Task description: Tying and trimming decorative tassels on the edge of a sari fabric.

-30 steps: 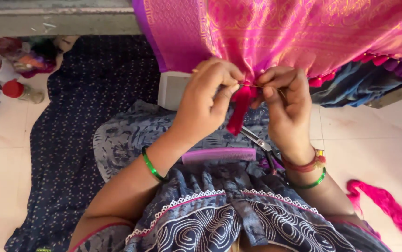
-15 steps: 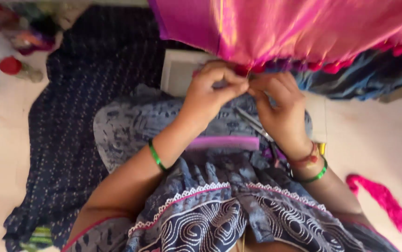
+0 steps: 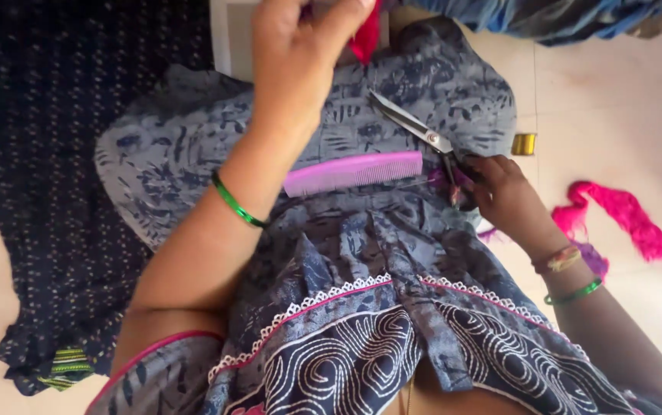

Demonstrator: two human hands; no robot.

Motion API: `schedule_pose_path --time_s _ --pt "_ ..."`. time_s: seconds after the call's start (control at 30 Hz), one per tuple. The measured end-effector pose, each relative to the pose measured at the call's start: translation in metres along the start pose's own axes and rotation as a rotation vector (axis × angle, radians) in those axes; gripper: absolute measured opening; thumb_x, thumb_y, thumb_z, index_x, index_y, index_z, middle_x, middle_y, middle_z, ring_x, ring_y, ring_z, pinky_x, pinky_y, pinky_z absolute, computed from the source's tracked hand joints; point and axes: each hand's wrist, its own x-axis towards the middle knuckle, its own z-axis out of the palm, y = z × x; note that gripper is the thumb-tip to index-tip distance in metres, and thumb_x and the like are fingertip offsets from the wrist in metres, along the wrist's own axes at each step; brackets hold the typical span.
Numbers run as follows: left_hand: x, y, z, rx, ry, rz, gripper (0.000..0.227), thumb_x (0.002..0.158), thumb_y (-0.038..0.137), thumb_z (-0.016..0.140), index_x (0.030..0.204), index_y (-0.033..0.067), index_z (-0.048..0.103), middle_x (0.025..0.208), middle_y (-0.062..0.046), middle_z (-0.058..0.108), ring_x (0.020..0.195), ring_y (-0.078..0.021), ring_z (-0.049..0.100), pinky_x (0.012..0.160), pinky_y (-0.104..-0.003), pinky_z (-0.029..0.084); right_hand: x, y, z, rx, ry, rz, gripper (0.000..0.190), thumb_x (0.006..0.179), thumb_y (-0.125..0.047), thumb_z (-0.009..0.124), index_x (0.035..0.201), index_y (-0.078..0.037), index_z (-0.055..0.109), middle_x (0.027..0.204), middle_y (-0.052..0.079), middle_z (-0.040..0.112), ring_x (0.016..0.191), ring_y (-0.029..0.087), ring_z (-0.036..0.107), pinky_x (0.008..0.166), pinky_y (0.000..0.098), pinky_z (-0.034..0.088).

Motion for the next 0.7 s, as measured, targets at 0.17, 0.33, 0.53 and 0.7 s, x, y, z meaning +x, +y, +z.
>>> schedule_pose_path --time_s 0.17,0.33,0.53,0.7 --pt "0.003 -0.034 -0.006 0.145 -0.031 -0.046 0.023 0.099 0.011 0.08 0.085 0.002 0.065 0.072 0.006 0.06 0.067 -0.0055 0.055 0.062 -0.027 0.047 -0.028 -0.004 -0.003 -0.099 -0.103 0.036 0.054 0.082 -0.013 0.072 0.131 0.001 0.054 0.117 0.021 0.061 0.111 0.04 0.061 0.091 0.0472 0.053" --pt "0.011 -0.014 0.009 0.111 -0.058 -0.013 0.039 0.096 0.014 0.082 0.074 0.0033 0.053 0.063 0.006 0.046 0.059 -0.0056 0.042 0.057 -0.029 0.031 -0.008 0.006 -0.003 -0.344 -0.235 0.036 0.052 0.082 -0.021 0.072 0.127 -0.001 0.058 0.116 0.02 0.063 0.113 0.039 0.061 0.094 0.0465 0.053" --pt "0.009 -0.014 0.0 0.168 0.013 0.065 0.049 0.094 0.018 0.084 0.07 0.0044 0.045 0.062 0.006 0.039 0.058 -0.0068 0.033 0.054 -0.033 0.024 0.021 -0.01 -0.013 -0.392 -0.438 0.095 0.055 0.083 -0.035 0.075 0.124 -0.002 0.061 0.113 0.021 0.065 0.107 0.039 0.064 0.091 0.0463 0.053" --pt "0.014 -0.022 -0.002 0.23 0.009 0.118 0.048 0.097 0.019 0.082 0.069 0.0057 0.045 0.061 0.006 0.039 0.058 -0.0063 0.034 0.055 -0.032 0.025 0.052 0.032 -0.028 -0.347 -0.656 0.137 0.049 0.08 -0.04 0.078 0.113 -0.005 0.069 0.111 0.017 0.068 0.103 0.032 0.068 0.091 0.042 0.055"
